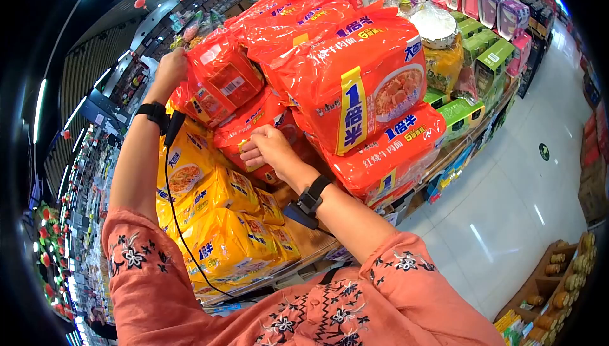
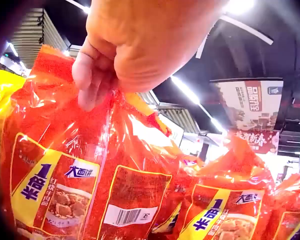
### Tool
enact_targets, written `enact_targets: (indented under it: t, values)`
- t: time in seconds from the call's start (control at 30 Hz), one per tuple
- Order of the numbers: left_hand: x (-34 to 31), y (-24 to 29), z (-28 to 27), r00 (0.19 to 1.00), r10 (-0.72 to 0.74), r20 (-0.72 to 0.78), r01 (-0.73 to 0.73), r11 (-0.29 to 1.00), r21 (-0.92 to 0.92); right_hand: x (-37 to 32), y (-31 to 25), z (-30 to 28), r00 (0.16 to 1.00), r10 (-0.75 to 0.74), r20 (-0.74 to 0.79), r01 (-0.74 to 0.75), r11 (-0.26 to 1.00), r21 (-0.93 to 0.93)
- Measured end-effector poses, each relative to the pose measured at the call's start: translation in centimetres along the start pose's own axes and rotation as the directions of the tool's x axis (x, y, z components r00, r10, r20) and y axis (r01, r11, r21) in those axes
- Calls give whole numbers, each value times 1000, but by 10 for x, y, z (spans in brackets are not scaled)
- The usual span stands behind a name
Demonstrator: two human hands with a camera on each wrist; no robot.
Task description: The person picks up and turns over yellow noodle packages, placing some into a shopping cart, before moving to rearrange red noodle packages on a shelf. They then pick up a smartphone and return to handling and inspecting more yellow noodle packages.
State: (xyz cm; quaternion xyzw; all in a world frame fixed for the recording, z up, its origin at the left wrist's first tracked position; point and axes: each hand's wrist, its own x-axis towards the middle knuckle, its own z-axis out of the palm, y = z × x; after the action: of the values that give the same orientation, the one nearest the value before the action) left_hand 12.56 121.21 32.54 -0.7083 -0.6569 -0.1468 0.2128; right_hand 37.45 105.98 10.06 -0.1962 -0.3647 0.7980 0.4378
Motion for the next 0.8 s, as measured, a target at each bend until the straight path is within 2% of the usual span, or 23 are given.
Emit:
enact_targets:
  t: [0.07,0.17,0.23,0.27,0.3,0.37,0.4,0.5,0.53,0.63,0.67,0.77,0.8]
  values:
    - [-5,10,-23,992,67,-108,-63,997,44,2,1,-1,1000,-10,-8,10,1000,27]
    - [-4,9,-62,981,64,-185,-66,998,-6,9,3,-1,999,-45,-9,46,993,112]
    - [0,5,-89,980,103,-170,-127,983,-134,14,1,2,999,-48,-12,50,980,192]
    - [-7,12,-102,987,22,-159,-59,972,-229,20,1,0,997,-72,23,65,974,217]
    - [-5,7,-109,984,83,-155,-133,928,-347,23,-2,3,996,-91,22,83,963,257]
    - [0,-3,-122,980,123,-155,-179,884,-433,29,-10,7,991,-133,14,121,934,335]
    - [2,-6,-132,989,124,-82,-149,810,-567,30,-17,10,992,-121,23,106,934,340]
    - [-4,-12,-140,885,443,-140,-453,756,-473,33,-38,24,974,-197,110,125,876,465]
    - [-7,-13,-140,893,449,-43,-373,681,-631,33,-45,28,955,-228,190,117,878,464]
    - [-15,-4,-131,911,405,71,-219,623,-751,30,-58,51,965,-241,104,192,918,346]
    - [-20,-2,-129,912,390,127,-125,559,-820,37,-51,50,950,-265,166,197,920,337]
    - [-26,7,-132,903,303,304,17,683,-730,50,-29,48,952,-259,160,210,939,271]
    - [-31,16,-141,889,271,369,86,694,-715,50,-25,50,964,-241,115,199,936,291]
